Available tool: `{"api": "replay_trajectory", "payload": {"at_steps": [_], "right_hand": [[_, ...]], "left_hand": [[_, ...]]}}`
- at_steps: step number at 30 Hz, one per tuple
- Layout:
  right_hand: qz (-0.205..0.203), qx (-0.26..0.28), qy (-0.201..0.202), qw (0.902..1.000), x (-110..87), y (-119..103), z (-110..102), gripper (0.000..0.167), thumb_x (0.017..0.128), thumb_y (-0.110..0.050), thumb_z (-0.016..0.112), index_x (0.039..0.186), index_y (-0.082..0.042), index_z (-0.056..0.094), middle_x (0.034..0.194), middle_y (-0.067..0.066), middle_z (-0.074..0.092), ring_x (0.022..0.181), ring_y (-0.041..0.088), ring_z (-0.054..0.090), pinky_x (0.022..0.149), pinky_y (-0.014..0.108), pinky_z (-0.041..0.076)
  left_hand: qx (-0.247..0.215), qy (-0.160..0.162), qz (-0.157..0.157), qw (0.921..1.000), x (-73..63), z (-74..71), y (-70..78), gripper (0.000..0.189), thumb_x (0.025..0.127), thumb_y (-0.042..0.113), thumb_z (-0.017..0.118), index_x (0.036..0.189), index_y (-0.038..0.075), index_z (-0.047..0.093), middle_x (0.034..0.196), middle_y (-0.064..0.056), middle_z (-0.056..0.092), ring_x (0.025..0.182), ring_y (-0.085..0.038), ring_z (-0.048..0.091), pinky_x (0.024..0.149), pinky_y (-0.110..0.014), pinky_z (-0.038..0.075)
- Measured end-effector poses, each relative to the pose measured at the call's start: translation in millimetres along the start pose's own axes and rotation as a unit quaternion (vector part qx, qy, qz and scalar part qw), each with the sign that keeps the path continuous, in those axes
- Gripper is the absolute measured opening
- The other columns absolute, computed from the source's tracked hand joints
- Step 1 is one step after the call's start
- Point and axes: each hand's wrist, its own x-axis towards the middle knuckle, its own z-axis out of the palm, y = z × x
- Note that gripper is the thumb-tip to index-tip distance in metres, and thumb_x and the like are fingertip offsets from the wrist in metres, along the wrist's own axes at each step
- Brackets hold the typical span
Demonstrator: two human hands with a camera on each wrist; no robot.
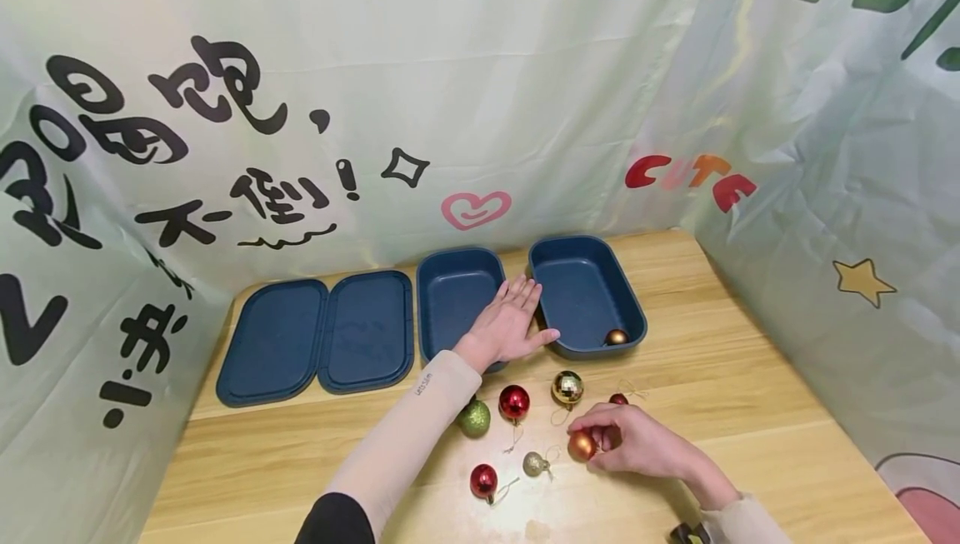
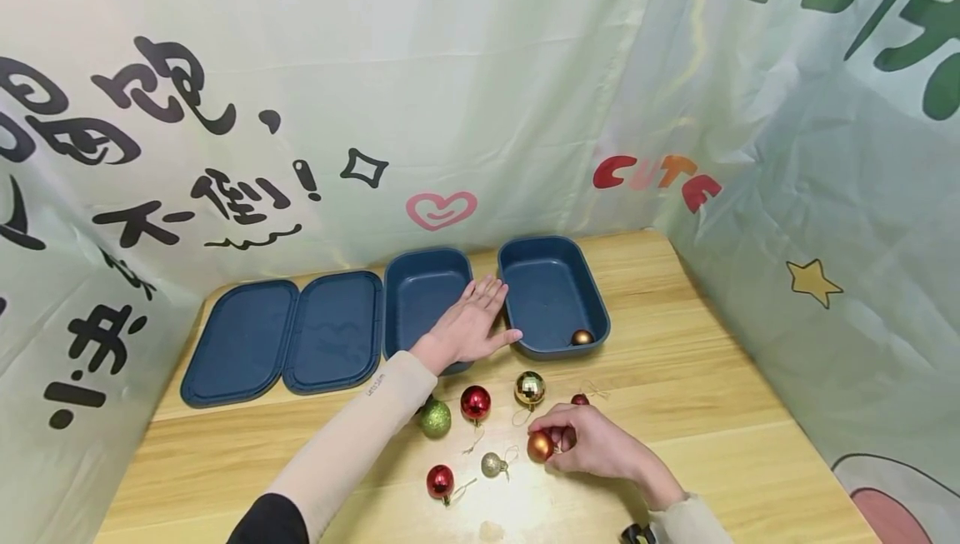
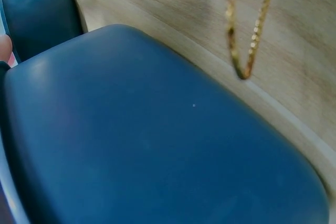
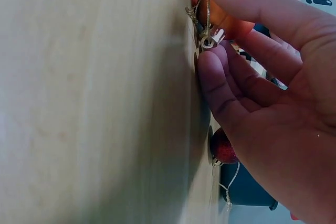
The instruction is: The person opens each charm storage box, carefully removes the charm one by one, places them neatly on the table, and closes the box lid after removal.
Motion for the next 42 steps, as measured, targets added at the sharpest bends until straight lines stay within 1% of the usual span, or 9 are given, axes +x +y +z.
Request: {"api": "replay_trajectory", "payload": {"at_steps": [12, 16, 20, 25, 28, 33, 36, 39, 42], "right_hand": [[-0.01, -0.024, 0.016, 0.9995, 0.9, -1.3, -1.1, 0.048, 0.081, -0.012, 0.089, 0.126, -0.009, 0.073, 0.113, 0.003, 0.075, 0.092, 0.002, 0.063, 0.073, 0.025, 0.058], [-0.004, -0.024, 0.016, 0.9996, 2.1, -4.7, -3.6, 0.047, 0.083, -0.014, 0.089, 0.126, -0.008, 0.073, 0.116, 0.006, 0.076, 0.095, 0.003, 0.065, 0.078, 0.026, 0.06], [-0.006, -0.01, 0.024, 0.9997, 4.1, -9.9, -9.5, 0.046, 0.086, -0.015, 0.087, 0.126, -0.001, 0.072, 0.115, 0.012, 0.076, 0.097, 0.01, 0.07, 0.083, 0.029, 0.063], [-0.03, -0.016, 0.057, 0.9978, 8.2, -18.7, -25.1, 0.045, 0.089, -0.012, 0.084, 0.128, 0.005, 0.07, 0.116, 0.021, 0.076, 0.097, 0.017, 0.075, 0.084, 0.034, 0.064], [-0.037, -0.038, 0.093, 0.9942, 11.2, -24.3, -38.1, 0.042, 0.091, -0.009, 0.082, 0.129, 0.005, 0.07, 0.117, 0.022, 0.076, 0.098, 0.017, 0.076, 0.083, 0.035, 0.064], [-0.01, -0.08, 0.182, 0.9799, 19.9, -30.7, -60.0, 0.028, 0.092, -0.006, 0.079, 0.12, -0.004, 0.077, 0.112, 0.01, 0.078, 0.093, 0.008, 0.073, 0.081, 0.026, 0.061], [0.011, -0.104, 0.221, 0.9697, 28.4, -30.2, -70.9, 0.02, 0.094, -0.007, 0.078, 0.113, -0.007, 0.079, 0.108, 0.006, 0.078, 0.09, 0.0, 0.068, 0.079, 0.02, 0.058], [0.028, -0.123, 0.238, 0.9629, 37.5, -27.4, -78.9, 0.016, 0.095, -0.01, 0.078, 0.11, -0.008, 0.08, 0.107, 0.007, 0.078, 0.088, 0.0, 0.066, 0.077, 0.019, 0.057], [0.043, -0.133, 0.233, 0.9624, 46.0, -22.8, -84.1, 0.018, 0.096, -0.012, 0.078, 0.113, -0.007, 0.08, 0.109, 0.008, 0.078, 0.09, 0.005, 0.068, 0.077, 0.021, 0.058]], "left_hand": [[-0.001, 0.004, 0.001, 1.0, 0.0, 1.3, -0.7, 0.093, 0.106, 0.073, 0.03, 0.169, 0.006, 0.017, 0.177, -0.015, 0.018, 0.166, -0.029, 0.007, 0.135, -0.044, 0.005], [-0.001, 0.006, 0.002, 1.0, 0.2, 1.7, -0.9, 0.093, 0.106, 0.073, 0.03, 0.169, 0.005, 0.019, 0.177, -0.015, 0.019, 0.166, -0.029, 0.008, 0.135, -0.044, 0.006], [-0.002, 0.007, 0.003, 1.0, 0.3, 1.6, -0.9, 0.093, 0.106, 0.072, 0.031, 0.169, 0.005, 0.019, 0.176, -0.015, 0.019, 0.166, -0.029, 0.007, 0.135, -0.044, 0.006], [-0.003, 0.008, 0.003, 1.0, 0.2, 0.8, -0.3, 0.094, 0.106, 0.073, 0.031, 0.169, 0.004, 0.02, 0.176, -0.015, 0.019, 0.166, -0.029, 0.008, 0.135, -0.044, 0.006], [-0.001, 0.008, 0.004, 1.0, -0.1, 0.4, -0.2, 0.094, 0.106, 0.073, 0.031, 0.169, 0.004, 0.019, 0.176, -0.016, 0.02, 0.166, -0.03, 0.009, 0.135, -0.044, 0.007], [0.003, 0.009, 0.004, 0.9999, -0.6, -0.2, -0.2, 0.093, 0.106, 0.072, 0.032, 0.169, 0.005, 0.018, 0.176, -0.015, 0.02, 0.166, -0.03, 0.009, 0.135, -0.044, 0.007], [0.003, 0.006, 0.002, 1.0, -0.6, -0.2, -0.1, 0.093, 0.106, 0.073, 0.031, 0.169, 0.005, 0.018, 0.176, -0.015, 0.019, 0.166, -0.029, 0.009, 0.135, -0.044, 0.007], [0.003, 0.001, 0.001, 1.0, -0.4, 0.0, 0.2, 0.094, 0.105, 0.074, 0.029, 0.169, 0.005, 0.017, 0.177, -0.014, 0.018, 0.166, -0.03, 0.009, 0.136, -0.043, 0.006], [0.005, -0.001, 0.0, 1.0, -0.4, -0.9, 0.4, 0.094, 0.105, 0.074, 0.028, 0.169, 0.006, 0.016, 0.177, -0.014, 0.017, 0.166, -0.03, 0.009, 0.136, -0.044, 0.006]]}}
